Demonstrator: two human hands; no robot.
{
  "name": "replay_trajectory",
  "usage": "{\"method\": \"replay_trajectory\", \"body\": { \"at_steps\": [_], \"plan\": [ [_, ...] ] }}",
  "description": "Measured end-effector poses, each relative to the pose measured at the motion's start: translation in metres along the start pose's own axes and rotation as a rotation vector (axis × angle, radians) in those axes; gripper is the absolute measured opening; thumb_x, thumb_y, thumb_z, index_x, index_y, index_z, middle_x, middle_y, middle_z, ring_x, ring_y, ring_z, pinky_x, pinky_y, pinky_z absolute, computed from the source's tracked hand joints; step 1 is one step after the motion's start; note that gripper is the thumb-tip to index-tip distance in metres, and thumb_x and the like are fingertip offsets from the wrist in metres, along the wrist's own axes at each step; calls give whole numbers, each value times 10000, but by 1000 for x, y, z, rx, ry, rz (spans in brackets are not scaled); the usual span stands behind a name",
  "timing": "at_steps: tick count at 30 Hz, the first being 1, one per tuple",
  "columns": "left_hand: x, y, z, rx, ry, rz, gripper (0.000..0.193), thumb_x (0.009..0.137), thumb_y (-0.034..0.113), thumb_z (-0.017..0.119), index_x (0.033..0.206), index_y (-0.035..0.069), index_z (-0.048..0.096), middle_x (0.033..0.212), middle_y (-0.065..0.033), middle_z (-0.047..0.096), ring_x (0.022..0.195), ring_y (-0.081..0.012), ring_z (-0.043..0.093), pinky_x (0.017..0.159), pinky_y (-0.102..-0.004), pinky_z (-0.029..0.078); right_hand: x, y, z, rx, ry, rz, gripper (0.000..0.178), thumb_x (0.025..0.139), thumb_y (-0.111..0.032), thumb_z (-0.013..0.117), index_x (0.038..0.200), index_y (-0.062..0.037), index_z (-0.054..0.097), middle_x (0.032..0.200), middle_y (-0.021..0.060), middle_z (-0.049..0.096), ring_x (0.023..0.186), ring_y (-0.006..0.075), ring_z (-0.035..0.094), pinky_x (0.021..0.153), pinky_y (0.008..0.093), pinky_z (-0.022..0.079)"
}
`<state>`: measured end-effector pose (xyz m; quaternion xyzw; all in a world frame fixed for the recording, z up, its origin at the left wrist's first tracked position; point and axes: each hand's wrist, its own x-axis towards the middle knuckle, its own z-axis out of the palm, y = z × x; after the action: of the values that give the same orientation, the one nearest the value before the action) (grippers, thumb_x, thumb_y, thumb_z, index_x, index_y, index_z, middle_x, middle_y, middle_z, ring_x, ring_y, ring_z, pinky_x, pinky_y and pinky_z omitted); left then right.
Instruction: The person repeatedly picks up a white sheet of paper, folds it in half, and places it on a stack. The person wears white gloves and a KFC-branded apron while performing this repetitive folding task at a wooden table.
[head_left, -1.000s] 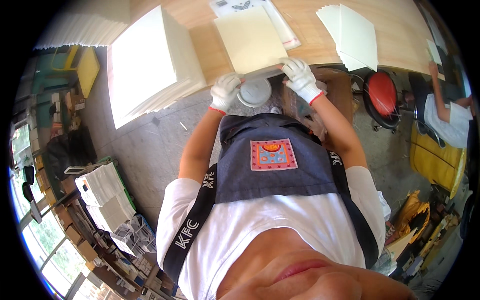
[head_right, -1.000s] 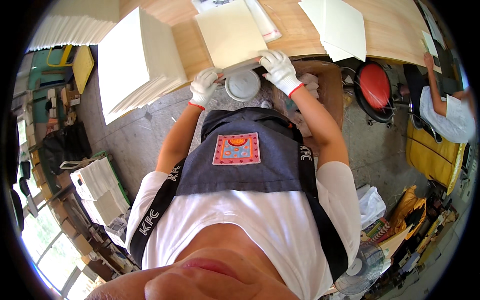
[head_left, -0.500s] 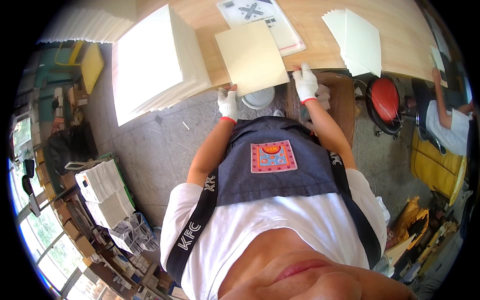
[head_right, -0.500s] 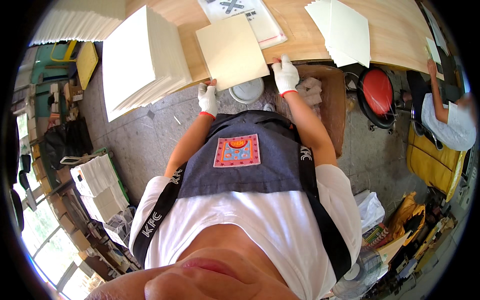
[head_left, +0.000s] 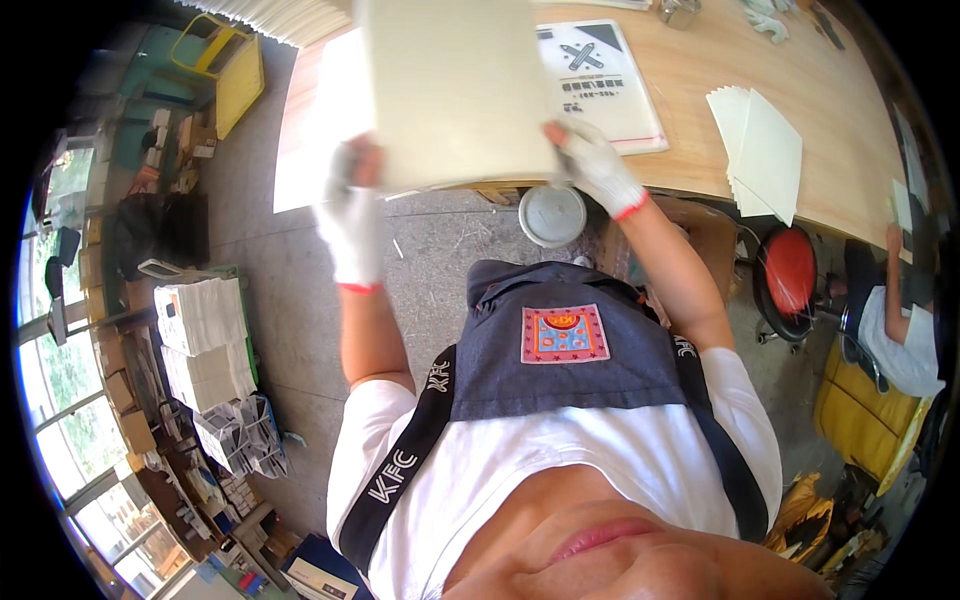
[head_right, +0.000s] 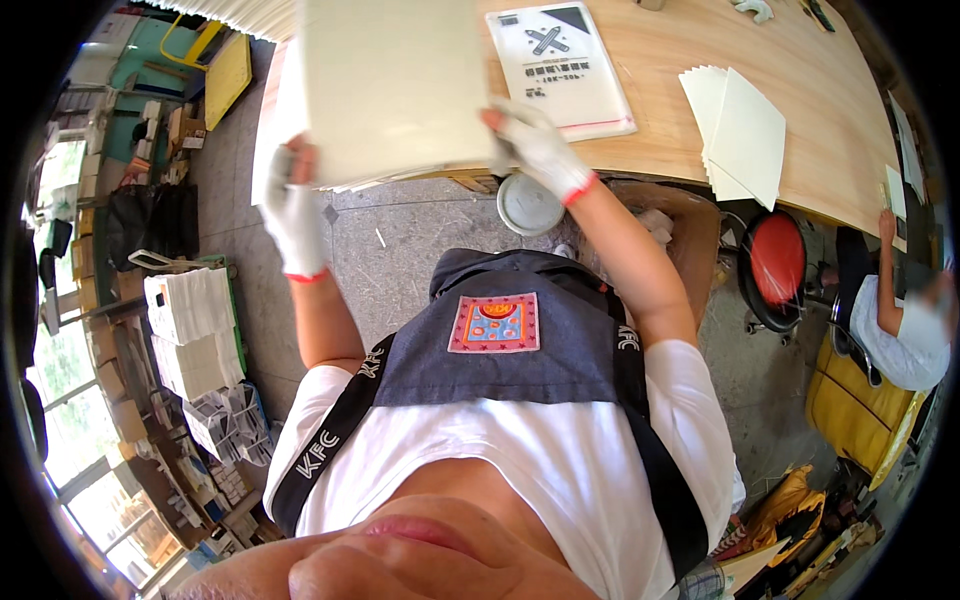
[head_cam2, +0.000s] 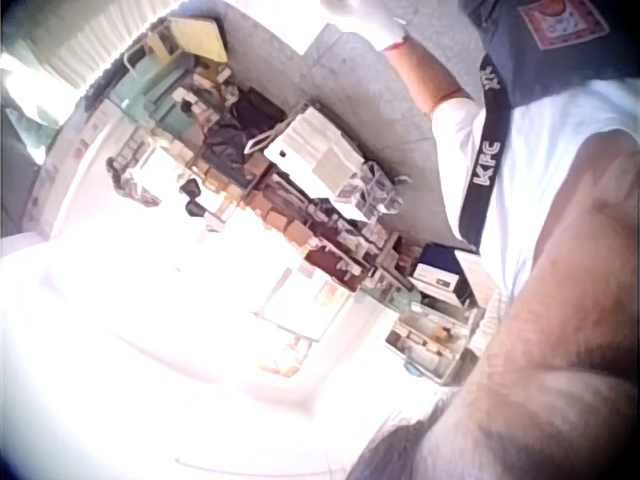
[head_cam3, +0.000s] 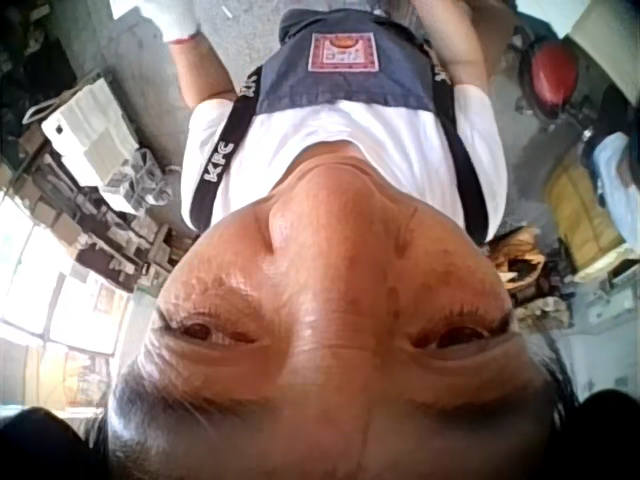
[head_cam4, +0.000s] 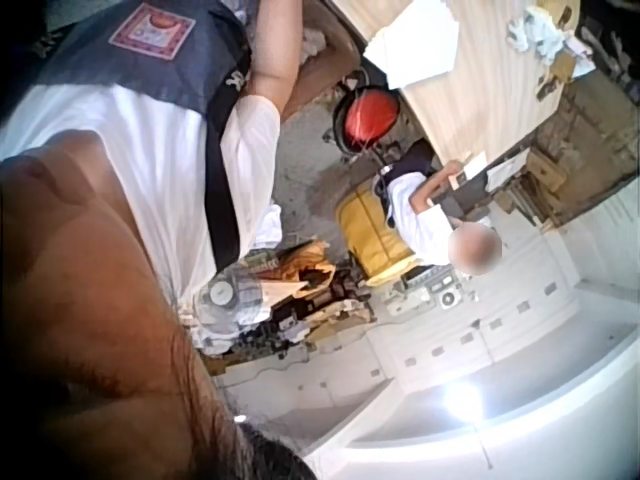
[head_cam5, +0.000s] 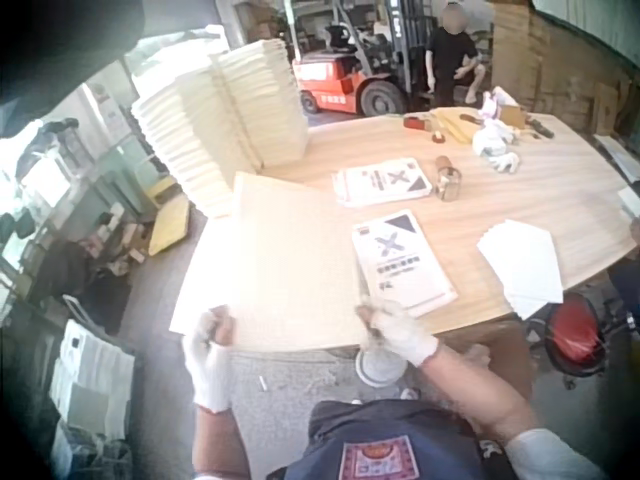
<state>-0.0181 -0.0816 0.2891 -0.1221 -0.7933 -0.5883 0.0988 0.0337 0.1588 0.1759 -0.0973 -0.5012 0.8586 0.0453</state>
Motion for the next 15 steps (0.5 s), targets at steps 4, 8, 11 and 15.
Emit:
{"method": "replay_trajectory", "body": {
  "at_steps": [4,8,11,15],
  "plan": [
    [59,-45,-75,234,22,69,321,844,47,431,1125,-39,558,1011,-108,605,963,-152,554,847,-246,409,31,-29,93,-181,-207,117,246,853,-273,581,861,-28,560,614,23,553,455,101,526,410,232,442],
    [57,-95,-71,422,-24,-65,426,773,63,392,1161,-13,549,1088,-168,592,1002,-205,551,876,-265,391,52,-19,98,-408,-155,240,308,828,-356,588,808,-48,581,601,33,565,415,96,492,364,239,410],
    [41,-103,-53,74,180,-91,395,814,145,446,1168,-7,535,1045,-153,592,940,-194,555,818,-287,422,49,-15,83,-381,-139,244,373,837,-436,557,827,-64,584,613,36,577,420,105,493,370,230,407],
    [12,-235,-76,-750,234,-319,275,872,240,476,1031,27,550,883,-95,572,783,-193,553,712,-317,464,13,-13,11,-67,10,136,356,831,-422,563,796,-68,564,635,57,603,450,126,532,408,245,439]
  ]
}}
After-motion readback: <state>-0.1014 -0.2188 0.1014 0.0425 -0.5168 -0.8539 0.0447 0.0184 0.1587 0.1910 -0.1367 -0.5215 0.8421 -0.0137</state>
